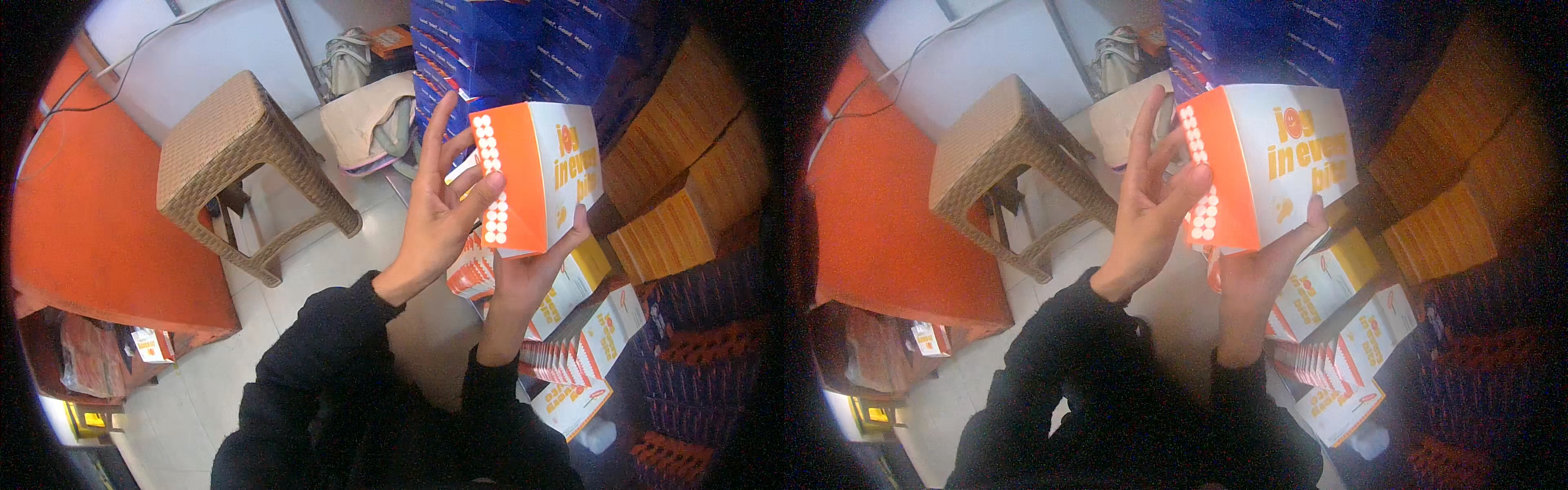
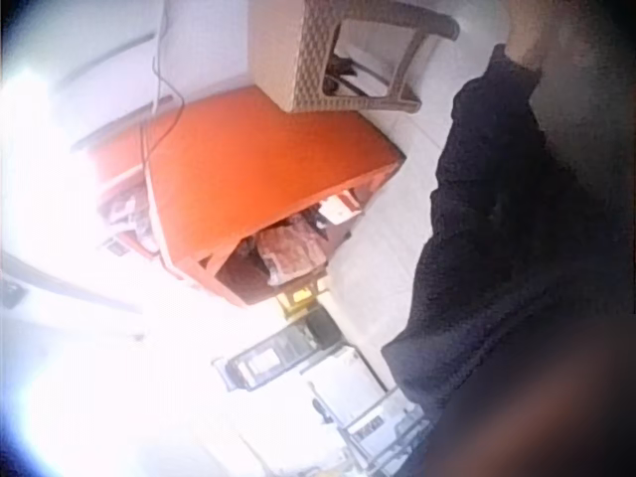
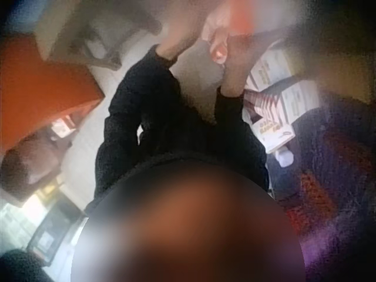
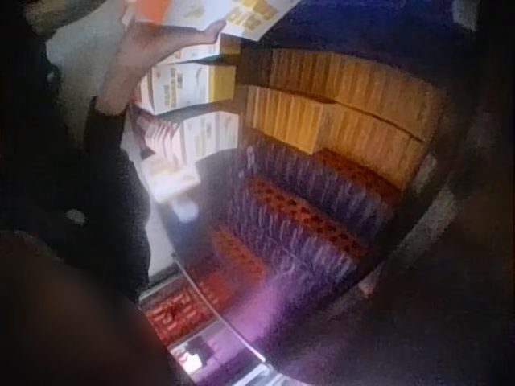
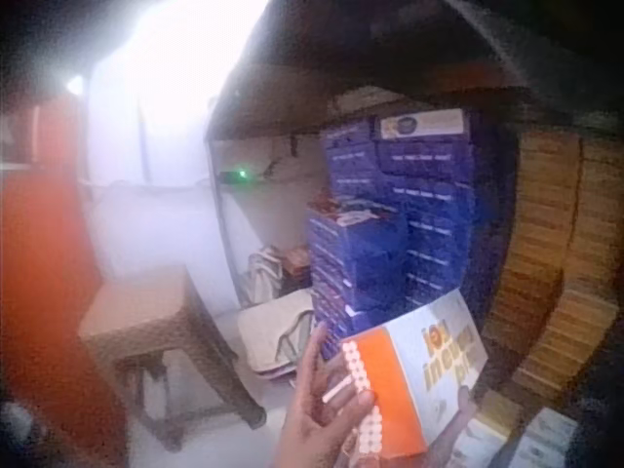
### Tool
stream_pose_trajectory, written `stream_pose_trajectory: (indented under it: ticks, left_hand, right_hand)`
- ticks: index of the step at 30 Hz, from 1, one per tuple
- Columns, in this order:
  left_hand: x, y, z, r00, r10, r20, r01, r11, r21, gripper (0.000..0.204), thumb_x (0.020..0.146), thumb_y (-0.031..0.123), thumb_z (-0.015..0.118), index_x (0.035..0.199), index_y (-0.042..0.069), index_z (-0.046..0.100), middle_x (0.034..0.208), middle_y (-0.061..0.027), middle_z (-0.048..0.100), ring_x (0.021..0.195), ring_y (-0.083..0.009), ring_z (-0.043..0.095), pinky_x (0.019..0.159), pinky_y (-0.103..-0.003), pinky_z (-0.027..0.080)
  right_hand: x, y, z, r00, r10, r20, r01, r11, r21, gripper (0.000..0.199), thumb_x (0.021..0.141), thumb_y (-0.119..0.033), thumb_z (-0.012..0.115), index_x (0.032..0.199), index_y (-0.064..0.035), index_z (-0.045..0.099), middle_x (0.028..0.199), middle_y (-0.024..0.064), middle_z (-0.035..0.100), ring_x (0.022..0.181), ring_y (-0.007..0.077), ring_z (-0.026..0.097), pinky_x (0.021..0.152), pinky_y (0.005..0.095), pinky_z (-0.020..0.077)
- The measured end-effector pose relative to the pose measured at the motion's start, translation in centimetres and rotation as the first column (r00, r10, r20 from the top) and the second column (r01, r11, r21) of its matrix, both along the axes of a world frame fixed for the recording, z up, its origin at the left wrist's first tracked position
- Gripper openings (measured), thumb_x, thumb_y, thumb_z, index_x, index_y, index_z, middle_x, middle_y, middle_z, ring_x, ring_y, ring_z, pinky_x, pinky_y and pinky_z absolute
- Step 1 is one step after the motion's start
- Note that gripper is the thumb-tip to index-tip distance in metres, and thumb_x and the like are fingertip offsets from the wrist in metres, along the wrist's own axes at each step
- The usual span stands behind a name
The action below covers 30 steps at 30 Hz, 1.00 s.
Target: The person repeatedly picks up flat-packed cardboard boxes, folds them into rectangular containers, and stacks them on a metal table. The person handles each box one at a time, folding the sides and closing the top before placing it in a growing stack.
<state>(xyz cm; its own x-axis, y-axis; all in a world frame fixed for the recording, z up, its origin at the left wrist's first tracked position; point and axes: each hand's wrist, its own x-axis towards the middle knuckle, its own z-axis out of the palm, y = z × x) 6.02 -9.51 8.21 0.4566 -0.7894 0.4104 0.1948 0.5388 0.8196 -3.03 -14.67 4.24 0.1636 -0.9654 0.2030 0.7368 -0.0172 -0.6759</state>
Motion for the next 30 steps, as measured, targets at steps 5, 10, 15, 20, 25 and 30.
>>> stream_pose_trajectory:
  ticks: [5, 10, 15, 20, 25, 30]
  left_hand:
    - [0.6, -0.6, 0.1, 0.991, 0.012, 0.136, -0.012, 1.0, -0.001, 0.08, 0.086, 0.006, 0.065, 0.149, 0.012, 0.015, 0.14, -0.0173, 0.034, 0.115, -0.0214, 0.052, 0.089, -0.033, 0.05]
    - [1.1, 0.0, 0.4, 0.866, 0.103, 0.489, -0.102, 0.994, -0.028, 0.107, 0.064, 0.042, 0.081, 0.148, 0.014, 0.02, 0.149, -0.0246, 0.011, 0.133, -0.0354, 0.029, 0.102, -0.048, 0.037]
    - [3.0, 0.2, 0.8, 0.265, 0.334, 0.904, -0.195, 0.937, -0.289, 0.137, 0.029, 0.068, 0.084, 0.144, 0.018, 0.028, 0.15, -0.028, -0.004, 0.139, -0.0481, -0.001, 0.11, -0.06, 0.012]
    - [3.4, 0.6, 1.1, 0.237, 0.359, 0.903, -0.198, 0.928, -0.317, 0.118, 0.038, 0.059, 0.086, 0.138, 0.019, 0.038, 0.148, -0.0258, 0.006, 0.139, -0.0455, 0.008, 0.109, -0.057, 0.02]
    - [4.2, 1.1, 1.7, 0.438, 0.345, 0.83, -0.199, 0.938, -0.285, 0.087, 0.052, 0.042, 0.086, 0.128, 0.02, 0.051, 0.14, -0.022, 0.024, 0.131, -0.0393, 0.028, 0.102, -0.05, 0.032]
    - [4.6, 1.6, 1.9, 0.343, 0.332, 0.879, -0.237, 0.936, -0.261, 0.063, 0.059, 0.031, 0.084, 0.112, 0.012, 0.056, 0.136, -0.0192, 0.029, 0.127, -0.0347, 0.031, 0.099, -0.047, 0.035]
  right_hand:
    - [-0.1, 0.0, 2.4, 0.91, 0.155, 0.385, -0.289, 0.903, 0.318, 0.058, 0.089, -0.047, 0.045, 0.134, -0.0107, 0.041, 0.132, 0.0069, 0.048, 0.122, 0.0252, 0.045, 0.101, 0.0424, 0.0371]
    - [-0.6, -0.1, 2.2, 0.904, 0.166, 0.394, -0.333, 0.852, 0.405, 0.056, 0.091, -0.044, 0.045, 0.134, -0.0087, 0.04, 0.132, 0.009, 0.048, 0.122, 0.0262, 0.046, 0.101, 0.0441, 0.038]
    - [-1.2, -1.0, -0.1, 0.48, 0.449, 0.754, -0.801, 0.575, 0.167, 0.046, 0.097, -0.035, 0.041, 0.131, -0.0035, 0.043, 0.131, 0.0151, 0.05, 0.119, 0.029, 0.049, 0.1, 0.0472, 0.041]
    - [-0.9, -1.1, -1.0, 0.291, 0.448, 0.846, -0.9, 0.427, 0.084, 0.044, 0.097, -0.036, 0.041, 0.126, -0.0034, 0.048, 0.127, 0.0138, 0.054, 0.115, 0.0276, 0.053, 0.095, 0.0413, 0.0462]
    - [-0.4, -0.1, -0.7, 0.486, 0.509, 0.71, -0.838, 0.501, 0.215, 0.046, 0.096, -0.039, 0.042, 0.125, -0.0038, 0.049, 0.121, 0.0131, 0.058, 0.109, 0.0261, 0.057, 0.094, 0.04, 0.0476]
    - [-0.3, -0.1, -1.2, 0.462, 0.517, 0.721, -0.849, 0.492, 0.192, 0.049, 0.097, -0.043, 0.042, 0.128, -0.0055, 0.048, 0.12, 0.0129, 0.058, 0.108, 0.026, 0.058, 0.09, 0.0408, 0.0496]
